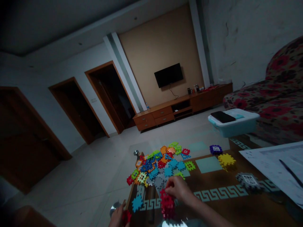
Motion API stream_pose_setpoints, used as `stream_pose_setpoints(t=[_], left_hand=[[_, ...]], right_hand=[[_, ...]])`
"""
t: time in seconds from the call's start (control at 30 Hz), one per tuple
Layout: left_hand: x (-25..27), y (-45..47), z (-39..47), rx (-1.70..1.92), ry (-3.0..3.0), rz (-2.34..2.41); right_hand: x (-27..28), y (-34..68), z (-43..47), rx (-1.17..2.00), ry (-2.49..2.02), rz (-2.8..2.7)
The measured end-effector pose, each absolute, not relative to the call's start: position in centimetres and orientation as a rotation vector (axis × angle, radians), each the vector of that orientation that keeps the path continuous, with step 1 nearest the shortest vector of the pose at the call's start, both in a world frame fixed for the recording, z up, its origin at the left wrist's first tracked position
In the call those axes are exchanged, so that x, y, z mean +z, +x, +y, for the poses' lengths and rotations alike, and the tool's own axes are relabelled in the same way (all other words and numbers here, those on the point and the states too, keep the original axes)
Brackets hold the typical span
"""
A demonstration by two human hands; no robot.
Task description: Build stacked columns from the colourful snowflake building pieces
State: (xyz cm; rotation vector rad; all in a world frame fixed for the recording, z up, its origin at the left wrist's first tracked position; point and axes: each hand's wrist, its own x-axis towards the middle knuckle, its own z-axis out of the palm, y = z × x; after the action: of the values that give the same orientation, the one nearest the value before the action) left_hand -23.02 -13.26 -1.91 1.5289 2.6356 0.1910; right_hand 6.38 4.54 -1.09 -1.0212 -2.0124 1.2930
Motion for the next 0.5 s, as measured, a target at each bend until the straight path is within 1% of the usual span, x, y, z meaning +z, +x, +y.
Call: stream_pose_setpoints(t=[0.1,0.2,0.37,0.5], left_hand=[[-0.4,-19.9,-12.1,0.328,1.703,2.47],[1.6,-15.6,-10.5,0.476,1.869,2.284],[5.1,-9.3,-7.2,0.383,1.931,1.988],[6.2,-6.7,-4.8,0.173,1.961,1.896]], right_hand=[[-1.5,6.0,3.3,1.273,-1.079,-1.999],[-1.6,6.0,3.5,1.154,-1.097,-2.031],[-1.9,7.0,4.6,1.016,-1.162,-2.039],[-2.3,8.0,4.8,0.972,-1.219,-2.088]])
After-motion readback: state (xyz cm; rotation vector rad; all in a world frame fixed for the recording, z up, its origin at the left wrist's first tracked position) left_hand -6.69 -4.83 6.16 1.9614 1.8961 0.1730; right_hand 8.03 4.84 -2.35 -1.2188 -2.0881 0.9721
